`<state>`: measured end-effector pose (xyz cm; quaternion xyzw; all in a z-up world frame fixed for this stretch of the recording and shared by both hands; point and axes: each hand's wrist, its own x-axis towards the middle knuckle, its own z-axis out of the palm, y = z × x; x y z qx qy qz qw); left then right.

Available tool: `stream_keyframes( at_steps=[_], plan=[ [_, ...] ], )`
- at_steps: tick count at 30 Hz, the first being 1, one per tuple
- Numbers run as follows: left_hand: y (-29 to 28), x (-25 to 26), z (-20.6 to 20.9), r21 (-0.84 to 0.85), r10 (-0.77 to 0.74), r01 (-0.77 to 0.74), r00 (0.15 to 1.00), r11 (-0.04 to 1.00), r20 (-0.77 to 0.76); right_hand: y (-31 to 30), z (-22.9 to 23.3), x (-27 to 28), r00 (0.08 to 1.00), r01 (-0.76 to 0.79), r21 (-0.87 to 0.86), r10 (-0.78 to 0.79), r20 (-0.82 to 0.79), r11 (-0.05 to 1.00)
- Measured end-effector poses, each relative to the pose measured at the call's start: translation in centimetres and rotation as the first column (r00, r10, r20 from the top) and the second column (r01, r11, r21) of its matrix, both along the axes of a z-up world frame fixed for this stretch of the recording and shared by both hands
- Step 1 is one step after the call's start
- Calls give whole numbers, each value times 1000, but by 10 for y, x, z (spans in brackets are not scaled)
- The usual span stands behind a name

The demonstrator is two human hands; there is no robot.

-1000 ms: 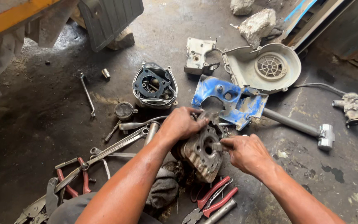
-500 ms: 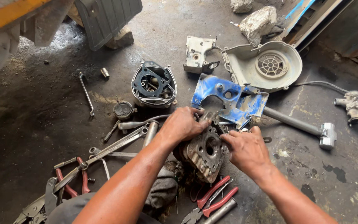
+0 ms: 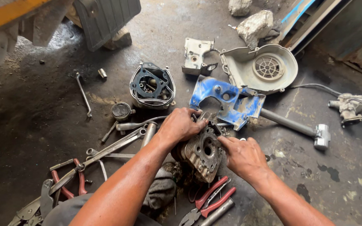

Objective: The person sits on the floor of a workshop and uses a metal file to scrape and clean the internal surfaces of a disassembled engine cylinder block. They rotate the block to access different areas and occasionally wipe the surface with a rag.

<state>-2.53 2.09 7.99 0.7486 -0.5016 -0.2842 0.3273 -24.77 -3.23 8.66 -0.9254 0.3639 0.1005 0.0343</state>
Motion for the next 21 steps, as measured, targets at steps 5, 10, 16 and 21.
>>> stream_keyframes(
  at_steps=[5,10,16,21],
  plan=[
    [-1,-8,5,20,-11,11,1000,1000,16,-1,14,6,978,170,211,-138,-156,963],
    [-2,-23,14,41,-23,21,999,999,43,-18,16,-3,993,111,481,-78,-87,870],
    [-2,-9,4,34,-33,32,998,999,54,-1,-6,-4,988,37,37,-42,146,999],
    [-3,-5,2,18,-14,14,999,1000,33,-6,-20,-10,968,118,389,-193,161,914]
  ],
)
